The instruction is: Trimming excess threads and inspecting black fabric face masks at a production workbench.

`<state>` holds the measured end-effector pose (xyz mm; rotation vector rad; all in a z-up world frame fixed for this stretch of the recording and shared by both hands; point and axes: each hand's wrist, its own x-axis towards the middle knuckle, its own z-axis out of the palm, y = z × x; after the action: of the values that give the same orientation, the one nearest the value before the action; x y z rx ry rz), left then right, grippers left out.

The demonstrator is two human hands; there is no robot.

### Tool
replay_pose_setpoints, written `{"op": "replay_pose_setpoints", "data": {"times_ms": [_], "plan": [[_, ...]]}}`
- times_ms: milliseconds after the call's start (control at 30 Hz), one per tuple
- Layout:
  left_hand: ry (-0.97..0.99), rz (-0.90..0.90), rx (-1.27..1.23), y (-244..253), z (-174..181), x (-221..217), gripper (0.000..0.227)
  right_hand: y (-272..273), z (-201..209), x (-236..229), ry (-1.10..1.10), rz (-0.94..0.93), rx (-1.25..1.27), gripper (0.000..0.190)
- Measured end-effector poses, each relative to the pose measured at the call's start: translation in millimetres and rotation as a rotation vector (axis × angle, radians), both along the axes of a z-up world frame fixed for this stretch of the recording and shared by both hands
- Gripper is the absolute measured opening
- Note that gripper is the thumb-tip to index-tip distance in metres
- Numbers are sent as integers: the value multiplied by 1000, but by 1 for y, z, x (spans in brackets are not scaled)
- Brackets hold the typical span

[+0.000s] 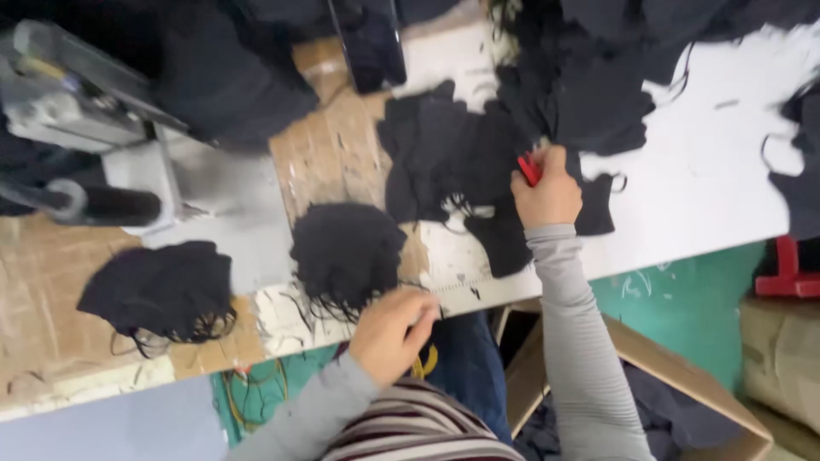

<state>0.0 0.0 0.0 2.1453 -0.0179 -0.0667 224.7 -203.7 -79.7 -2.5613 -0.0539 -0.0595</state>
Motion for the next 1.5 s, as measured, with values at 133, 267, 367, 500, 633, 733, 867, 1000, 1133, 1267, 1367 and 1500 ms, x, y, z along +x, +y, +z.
{"op": "replay_pose_setpoints", "data": {"times_ms": [133, 267, 367, 500, 633, 733, 867, 1000, 1133, 1267, 1367, 1500], "plan": [[-127, -7, 99, -29, 14, 45, 38, 13, 47, -55, -105, 13, 244, 44], [-357, 27, 209, -54, 8, 68, 71, 7, 90, -103, 12, 83, 561, 48], [-265, 144, 45, -56, -4, 77, 39, -29, 101, -114, 68, 124, 794, 40], [292, 418, -765, -42, -9, 83, 25, -91, 130, -108, 67, -53, 1430, 33], [248, 394, -805, -33, 28, 84, 22, -101, 144, -127, 138, 94, 1376, 38], [-53, 319, -807, -31, 45, 80, 16, -86, 152, -138, 168, 271, 875, 34], [148, 306, -857, -26, 46, 69, 18, -47, 174, -139, -127, 522, 342, 36], [27, 216, -690, -23, 58, 59, 19, -27, 185, -141, -198, 594, 195, 44], [52, 219, -762, -18, 58, 53, 20, -20, 188, -146, -236, 584, 123, 41], [94, 172, -928, -11, 61, 51, 22, -12, 188, -151, -297, 604, 85, 39], [96, 149, -937, -8, 60, 50, 23, -8, 187, -155, -312, 612, 80, 41], [149, 111, -985, -4, 65, 48, 24, -4, 179, -159, -326, 596, 102, 42]]}}
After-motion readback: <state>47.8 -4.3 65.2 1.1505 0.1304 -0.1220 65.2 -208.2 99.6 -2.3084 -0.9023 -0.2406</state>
